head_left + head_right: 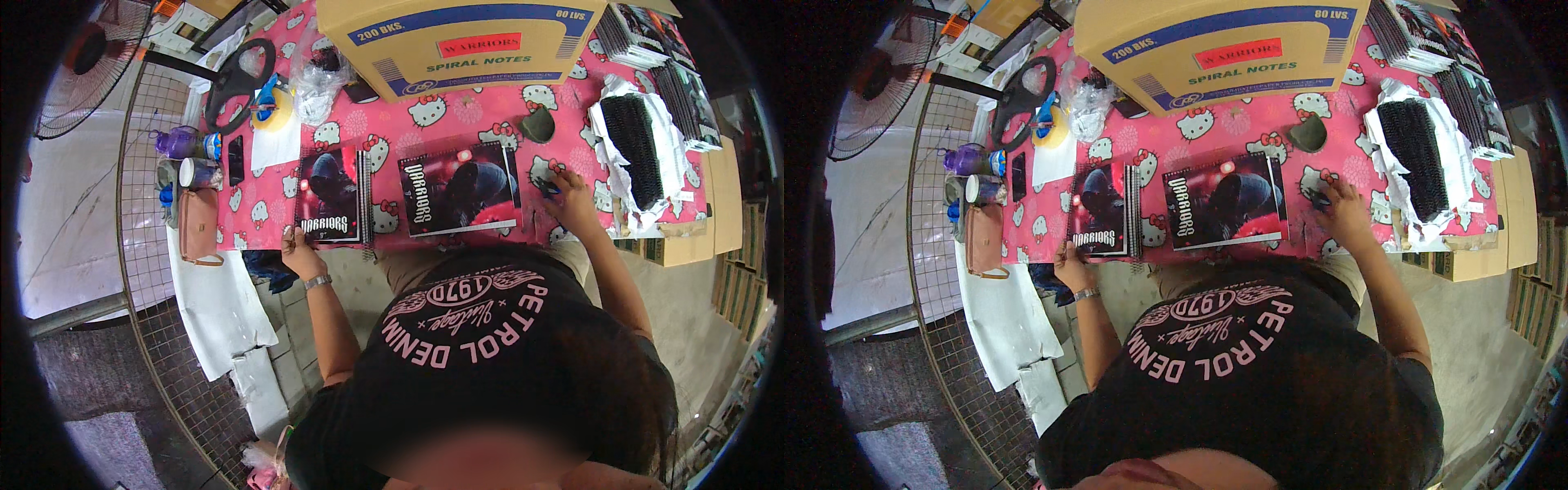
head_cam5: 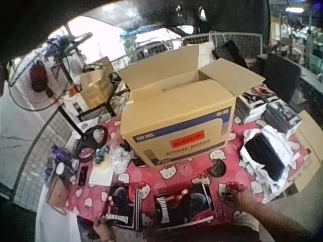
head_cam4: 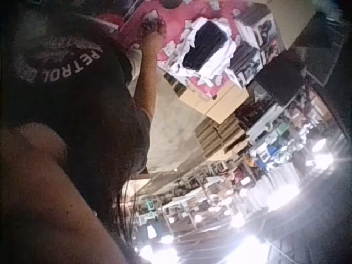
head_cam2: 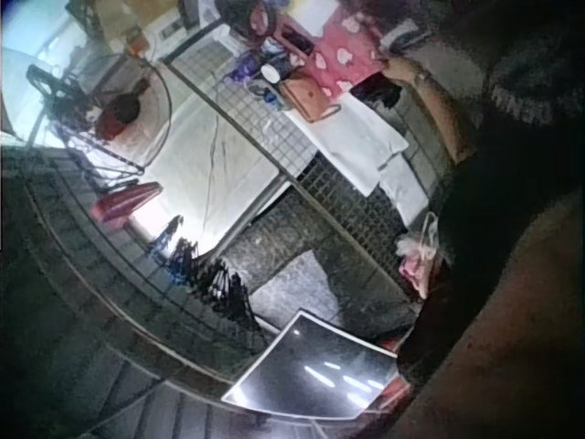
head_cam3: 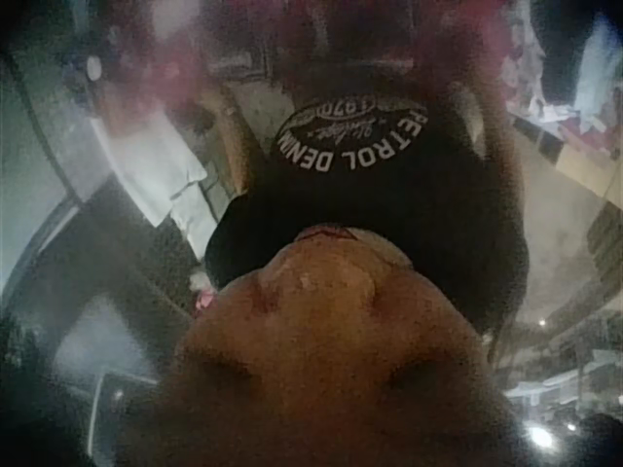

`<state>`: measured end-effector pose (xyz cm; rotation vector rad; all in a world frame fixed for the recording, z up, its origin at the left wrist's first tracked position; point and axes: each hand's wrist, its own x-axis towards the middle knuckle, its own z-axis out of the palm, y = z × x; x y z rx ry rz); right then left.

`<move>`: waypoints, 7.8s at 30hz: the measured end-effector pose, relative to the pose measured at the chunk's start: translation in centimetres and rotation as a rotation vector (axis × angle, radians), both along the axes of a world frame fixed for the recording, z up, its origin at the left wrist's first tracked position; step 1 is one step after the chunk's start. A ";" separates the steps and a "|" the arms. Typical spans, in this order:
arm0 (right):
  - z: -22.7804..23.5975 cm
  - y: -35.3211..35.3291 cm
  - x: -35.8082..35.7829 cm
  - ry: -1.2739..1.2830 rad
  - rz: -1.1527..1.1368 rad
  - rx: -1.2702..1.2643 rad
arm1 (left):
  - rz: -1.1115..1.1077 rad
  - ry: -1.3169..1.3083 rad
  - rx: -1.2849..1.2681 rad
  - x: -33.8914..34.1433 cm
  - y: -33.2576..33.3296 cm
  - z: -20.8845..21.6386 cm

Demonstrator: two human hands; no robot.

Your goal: The person binds notebooks by hand, sliding spiral coils through holes on the spine, cutting the excess coil with pliers, and crimping the ends.

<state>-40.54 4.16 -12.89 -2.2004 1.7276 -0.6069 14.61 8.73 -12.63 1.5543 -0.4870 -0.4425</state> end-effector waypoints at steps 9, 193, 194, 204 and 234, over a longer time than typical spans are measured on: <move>3.9 -8.3 -13.3 0.403 -0.595 -0.214 | 0.022 -0.428 0.277 2.1 1.1 -3.2; 12.5 -10.5 8.5 -1.051 0.894 0.815 | -1.093 -1.075 -0.055 -21.8 -9.0 11.4; 12.4 -11.2 8.8 -0.810 0.831 0.677 | -1.095 -1.071 -0.052 -21.6 -9.2 11.5; 13.5 -11.4 9.6 -1.219 0.853 1.041 | -1.196 -0.898 -0.006 -18.9 -10.9 11.6; -1.7 3.6 1.7 -0.041 -0.214 0.069 | -0.783 -0.240 -0.205 -19.7 -7.7 6.8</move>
